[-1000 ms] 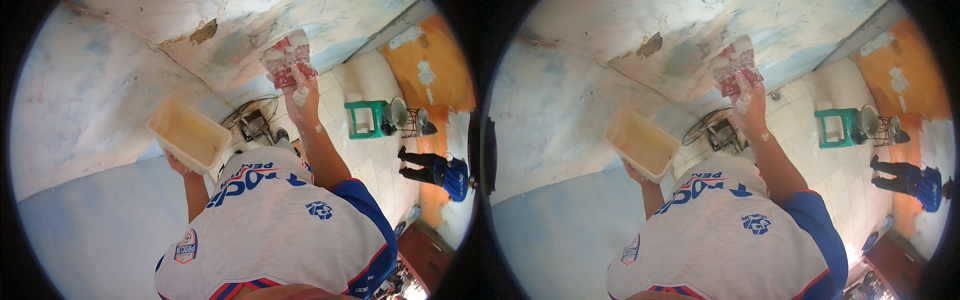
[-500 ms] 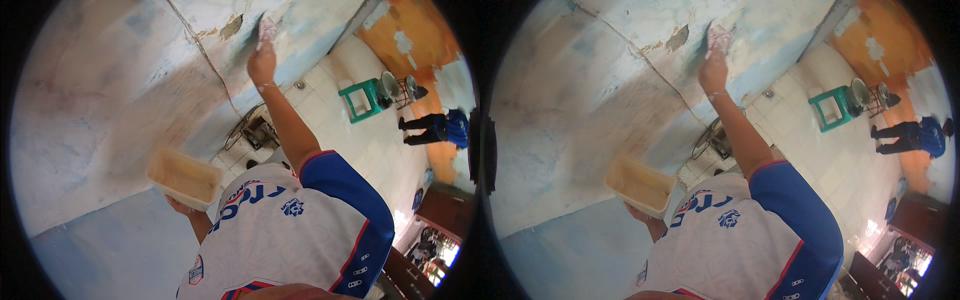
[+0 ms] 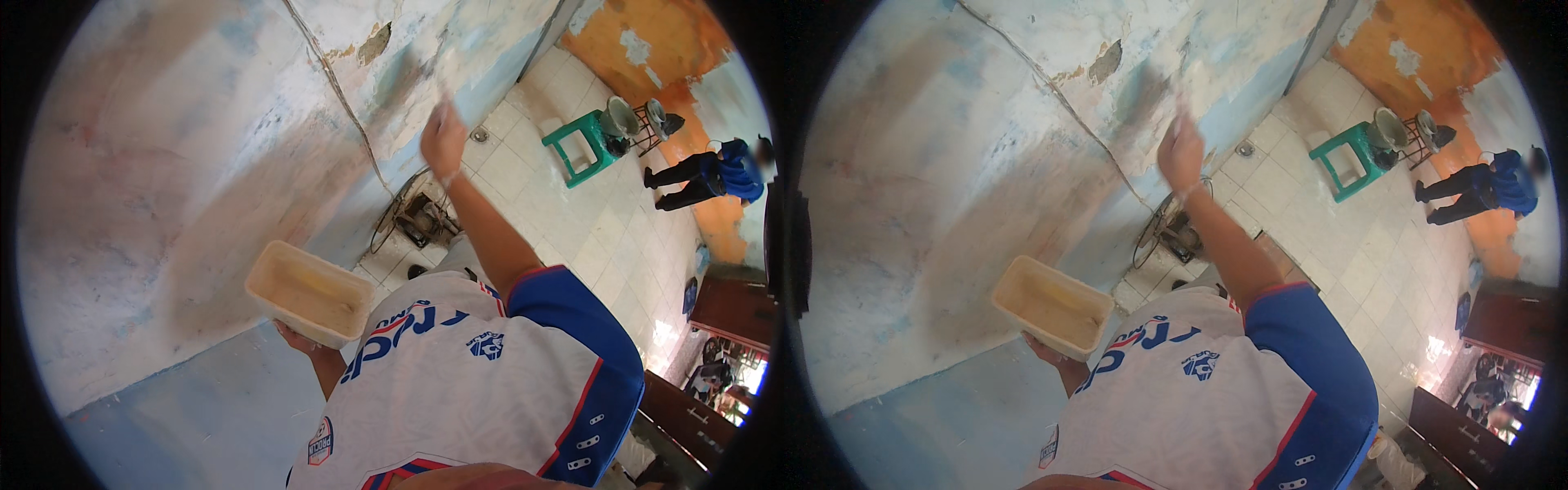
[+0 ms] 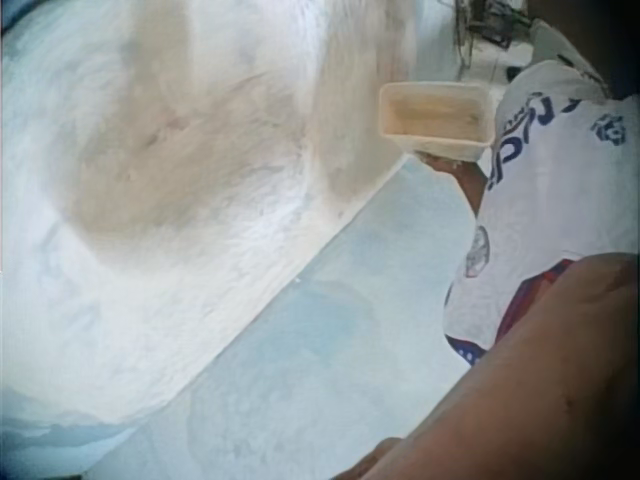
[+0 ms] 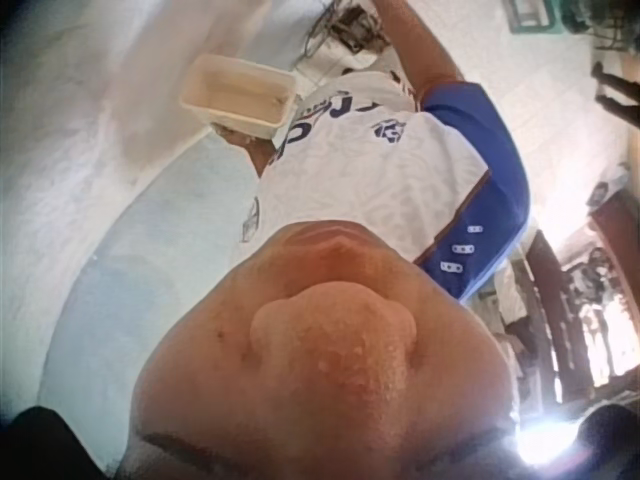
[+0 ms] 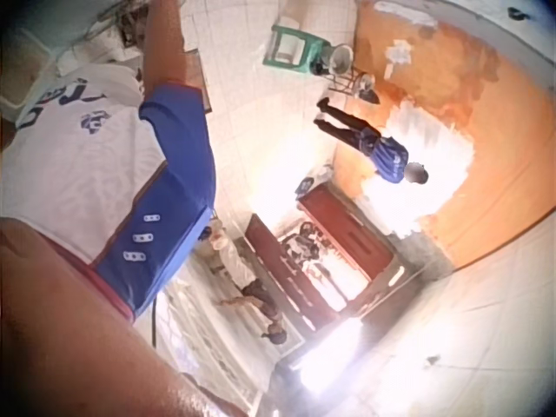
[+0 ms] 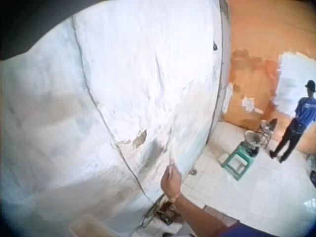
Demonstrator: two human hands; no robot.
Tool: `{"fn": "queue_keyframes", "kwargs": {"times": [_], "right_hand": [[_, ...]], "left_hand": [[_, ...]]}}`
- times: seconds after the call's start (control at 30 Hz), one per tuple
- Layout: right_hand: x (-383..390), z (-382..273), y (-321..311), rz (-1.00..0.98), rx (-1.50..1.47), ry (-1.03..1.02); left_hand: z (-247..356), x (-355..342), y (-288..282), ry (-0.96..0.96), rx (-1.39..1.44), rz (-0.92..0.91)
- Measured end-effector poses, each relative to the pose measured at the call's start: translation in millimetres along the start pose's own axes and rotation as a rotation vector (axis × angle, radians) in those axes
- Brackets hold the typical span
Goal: The person patches a damaged wall by scooping a plaster mixture from a container and applying it over cracks and holes using a scraper.
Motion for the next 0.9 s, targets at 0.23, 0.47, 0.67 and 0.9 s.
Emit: {"fn": "queue_keyframes", "kwargs": {"times": [0.23, 0.47, 0.67, 0.9], "right_hand": [[-11, 5, 77, 0.092, 0.094, -0.090], [47, -7, 27, -0.085, -0.022, 0.041], [-70, 26, 25, 0.165, 0.192, -0.124], [83, -33, 54, -0.180, -0.138, -0.141]], "left_hand": [[-13, -5, -10, -0.068, 0.037, -0.038], [-6, -2, -18, -0.107, 0.027, 0.008], [-23, -24, -37, -0.124, 0.132, -0.046], [-15, -10, -11, -0.142, 0.145, -0.024]]}}
Point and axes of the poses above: each hand's wrist, its own x-axis away from the middle knuckle, its own y-axis out of the palm, z = x × y, the point moved 10 cm from there along -x, towards the middle knuckle
